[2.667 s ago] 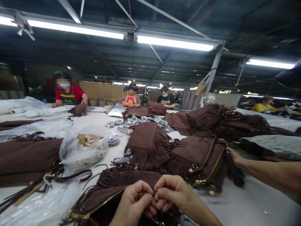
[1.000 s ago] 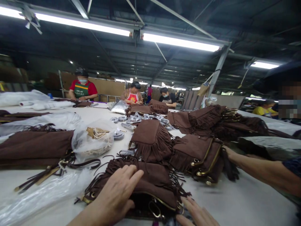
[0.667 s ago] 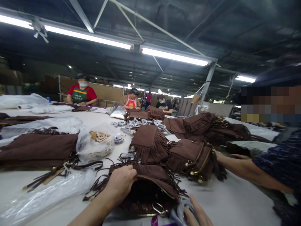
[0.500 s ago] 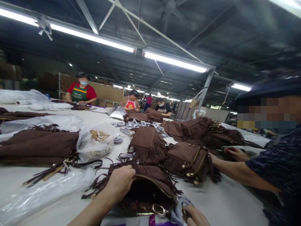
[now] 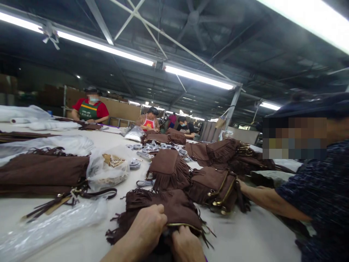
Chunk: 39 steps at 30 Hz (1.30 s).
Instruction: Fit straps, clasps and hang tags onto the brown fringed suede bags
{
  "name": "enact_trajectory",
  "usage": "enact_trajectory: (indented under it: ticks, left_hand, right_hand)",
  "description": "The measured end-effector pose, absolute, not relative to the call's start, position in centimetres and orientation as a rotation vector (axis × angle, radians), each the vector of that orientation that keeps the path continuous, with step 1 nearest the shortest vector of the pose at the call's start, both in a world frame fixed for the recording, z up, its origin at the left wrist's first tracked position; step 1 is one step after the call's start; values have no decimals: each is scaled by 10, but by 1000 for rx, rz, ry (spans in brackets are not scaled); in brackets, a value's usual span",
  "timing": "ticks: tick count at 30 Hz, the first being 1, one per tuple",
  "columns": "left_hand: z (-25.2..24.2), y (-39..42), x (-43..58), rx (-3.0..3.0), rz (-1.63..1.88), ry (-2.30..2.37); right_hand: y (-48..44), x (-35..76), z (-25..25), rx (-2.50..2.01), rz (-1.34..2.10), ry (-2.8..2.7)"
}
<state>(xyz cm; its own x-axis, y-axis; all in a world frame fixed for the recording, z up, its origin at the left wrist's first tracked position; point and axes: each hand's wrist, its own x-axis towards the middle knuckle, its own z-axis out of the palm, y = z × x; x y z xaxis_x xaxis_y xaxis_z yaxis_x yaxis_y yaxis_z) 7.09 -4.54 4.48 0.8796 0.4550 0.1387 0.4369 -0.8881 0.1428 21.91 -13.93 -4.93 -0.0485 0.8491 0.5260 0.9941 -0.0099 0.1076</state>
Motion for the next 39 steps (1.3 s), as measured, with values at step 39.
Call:
enact_trajectory:
  ticks: [39]
  left_hand:
    - [2, -40, -52, 2415, 303, 912]
  right_hand:
    - [-112, 118, -41, -1528, -628, -2260]
